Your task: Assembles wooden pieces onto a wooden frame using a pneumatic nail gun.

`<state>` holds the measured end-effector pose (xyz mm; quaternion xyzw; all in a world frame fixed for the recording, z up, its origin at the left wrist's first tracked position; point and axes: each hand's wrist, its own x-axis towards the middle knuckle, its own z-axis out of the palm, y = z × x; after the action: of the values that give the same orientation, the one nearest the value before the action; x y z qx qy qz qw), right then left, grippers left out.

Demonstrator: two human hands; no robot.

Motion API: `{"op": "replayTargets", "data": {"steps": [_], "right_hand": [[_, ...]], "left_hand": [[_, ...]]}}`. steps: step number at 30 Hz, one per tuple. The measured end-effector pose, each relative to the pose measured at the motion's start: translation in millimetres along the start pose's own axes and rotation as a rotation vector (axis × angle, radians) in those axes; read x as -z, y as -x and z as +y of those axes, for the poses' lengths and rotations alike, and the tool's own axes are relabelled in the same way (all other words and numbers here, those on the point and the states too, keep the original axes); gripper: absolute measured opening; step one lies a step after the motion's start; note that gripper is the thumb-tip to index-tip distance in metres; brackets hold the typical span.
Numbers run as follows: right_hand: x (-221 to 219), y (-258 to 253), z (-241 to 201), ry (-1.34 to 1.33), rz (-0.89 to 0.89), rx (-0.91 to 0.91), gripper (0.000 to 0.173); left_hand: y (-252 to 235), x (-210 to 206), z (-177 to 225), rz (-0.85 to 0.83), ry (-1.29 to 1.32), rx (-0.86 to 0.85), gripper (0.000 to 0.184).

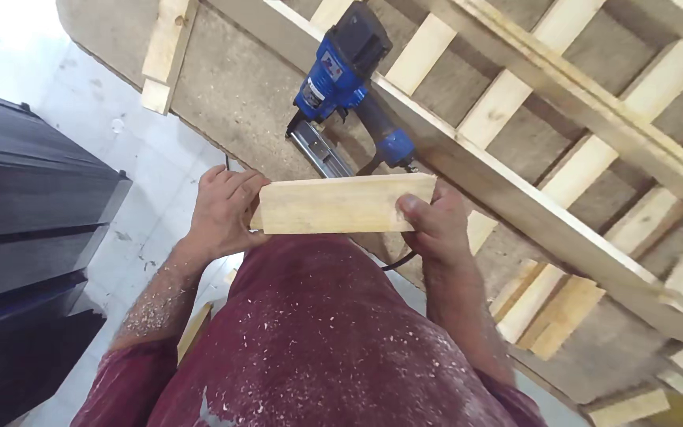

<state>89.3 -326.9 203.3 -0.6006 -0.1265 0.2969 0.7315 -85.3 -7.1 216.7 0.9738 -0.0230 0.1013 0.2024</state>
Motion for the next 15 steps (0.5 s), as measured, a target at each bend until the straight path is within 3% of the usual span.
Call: {"op": "replayTargets", "data": {"steps": [6, 12, 15], "right_hand": [[-1, 4, 4, 0.030, -0.030, 0.018, 0.038], [-8, 6, -2, 0.056, -0.059, 0.051, 0.037], [-13, 9, -8, 0.196, -0.058, 0.060, 0.035]], "left_hand": [[11, -7, -8, 0.056, 0.038, -0.020, 0.076], [19, -15, -18, 0.094, 0.021, -0.021, 0.077], [13, 2, -10, -0.085, 0.023, 0.044, 0.103]]}}
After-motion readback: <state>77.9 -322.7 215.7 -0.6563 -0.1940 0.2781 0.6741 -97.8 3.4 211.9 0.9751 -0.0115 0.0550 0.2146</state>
